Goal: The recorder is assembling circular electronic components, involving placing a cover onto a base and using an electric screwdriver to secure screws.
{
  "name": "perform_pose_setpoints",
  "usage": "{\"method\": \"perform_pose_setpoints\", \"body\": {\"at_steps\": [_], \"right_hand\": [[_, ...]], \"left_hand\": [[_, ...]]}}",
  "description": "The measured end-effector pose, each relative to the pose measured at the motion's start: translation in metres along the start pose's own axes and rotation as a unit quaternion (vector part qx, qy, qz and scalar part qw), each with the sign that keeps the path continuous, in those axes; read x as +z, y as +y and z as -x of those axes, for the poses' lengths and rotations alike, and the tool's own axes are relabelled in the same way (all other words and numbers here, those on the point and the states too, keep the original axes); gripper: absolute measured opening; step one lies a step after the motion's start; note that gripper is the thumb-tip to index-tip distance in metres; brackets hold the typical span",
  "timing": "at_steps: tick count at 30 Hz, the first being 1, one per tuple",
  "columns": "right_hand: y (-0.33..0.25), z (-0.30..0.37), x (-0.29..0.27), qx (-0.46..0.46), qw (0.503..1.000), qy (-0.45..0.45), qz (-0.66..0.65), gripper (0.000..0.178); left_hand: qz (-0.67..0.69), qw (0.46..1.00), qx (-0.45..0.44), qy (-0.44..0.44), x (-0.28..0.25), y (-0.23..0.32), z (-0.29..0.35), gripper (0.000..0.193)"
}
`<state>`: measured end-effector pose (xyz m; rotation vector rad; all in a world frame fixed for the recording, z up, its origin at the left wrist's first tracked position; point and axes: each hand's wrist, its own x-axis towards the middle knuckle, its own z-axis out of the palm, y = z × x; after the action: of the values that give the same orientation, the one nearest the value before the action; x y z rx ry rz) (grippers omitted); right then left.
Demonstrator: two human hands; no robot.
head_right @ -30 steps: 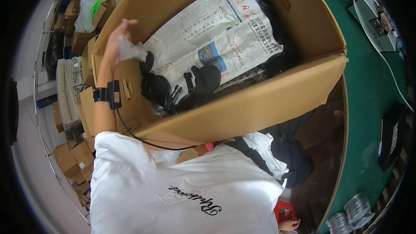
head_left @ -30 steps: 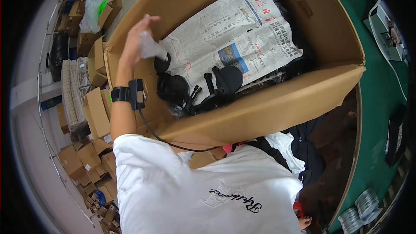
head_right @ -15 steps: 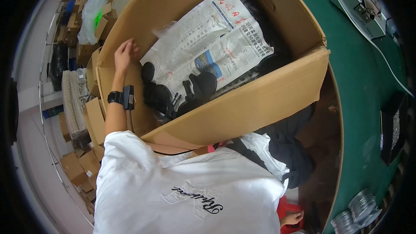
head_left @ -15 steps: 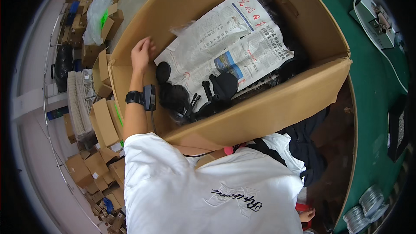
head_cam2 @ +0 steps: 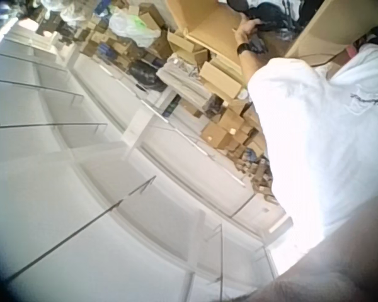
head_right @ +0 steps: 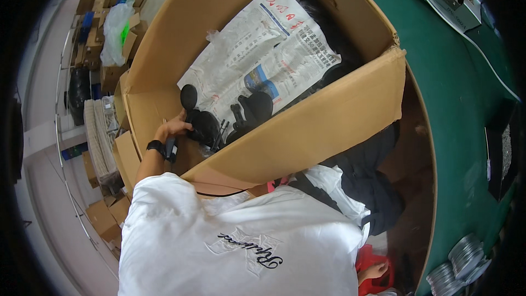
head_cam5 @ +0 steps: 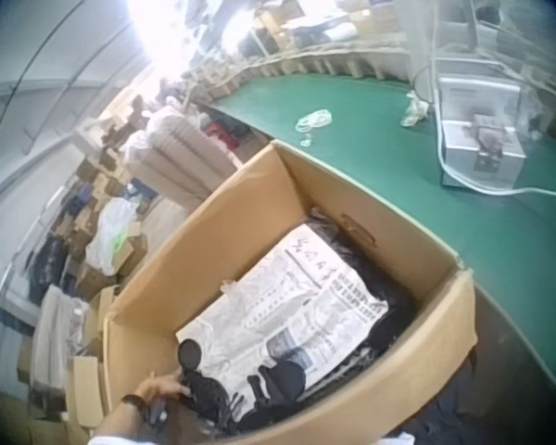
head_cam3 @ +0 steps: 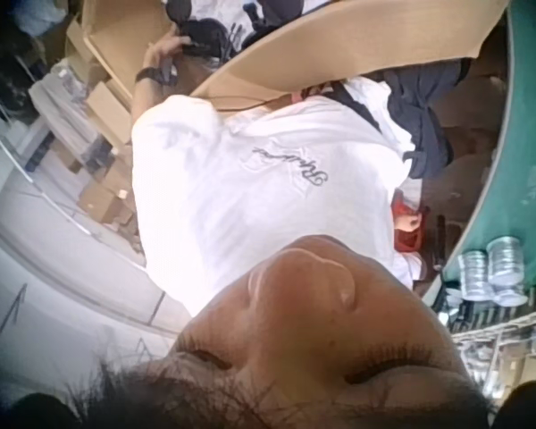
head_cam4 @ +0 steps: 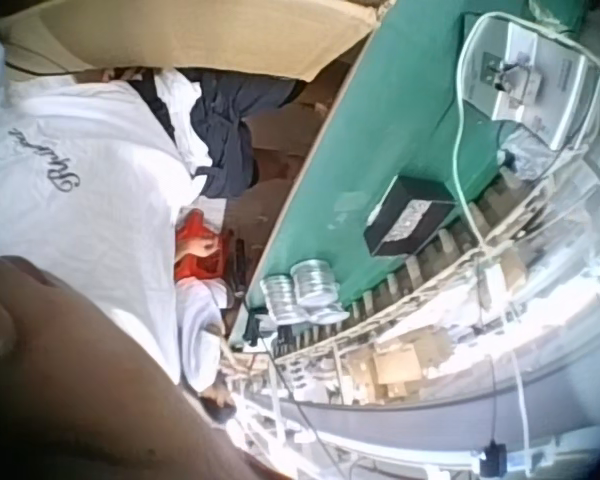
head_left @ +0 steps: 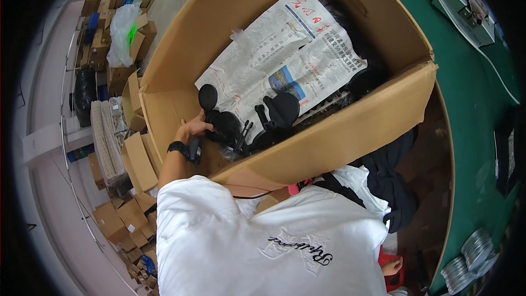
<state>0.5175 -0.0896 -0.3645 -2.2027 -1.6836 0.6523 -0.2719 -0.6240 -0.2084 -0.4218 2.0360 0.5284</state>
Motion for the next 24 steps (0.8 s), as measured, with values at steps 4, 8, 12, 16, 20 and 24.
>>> {"method": "perform_pose_setpoints", "body": {"at_steps": [4,8,12,16,20,24], "right_hand": [[-0.011,0.008,0.022,-0.087,0.995,-0.042,0.013,0.036],[0.017,-0.028,0.001,-0.089,0.994,-0.069,-0.008,0.03],[-0.053,-0.01,0.018,0.036,0.969,-0.177,-0.171,0.026],[-0.199,0.0,-0.05,0.014,0.863,-0.5,-0.065,0.028],[-0.324,-0.006,-0.08,-0.165,0.776,-0.572,-0.21,0.027],[-0.411,-0.028,-0.1,-0.381,0.622,-0.443,-0.522,0.091]], "left_hand": [[-0.229,0.939,0.046,0.254,-0.004,-0.043,-0.009,0.086],[-0.24,0.949,-0.022,0.202,-0.007,0.032,0.021,0.067],[-0.222,0.883,0.25,0.331,-0.08,0.075,0.128,0.057],[0.16,0.846,0.491,0.132,0.034,0.264,0.25,0.072],[0.162,0.733,0.629,-0.201,0.197,0.333,0.255,0.081],[0.099,0.757,0.425,-0.486,0.393,0.366,0.291,0.079]]}}
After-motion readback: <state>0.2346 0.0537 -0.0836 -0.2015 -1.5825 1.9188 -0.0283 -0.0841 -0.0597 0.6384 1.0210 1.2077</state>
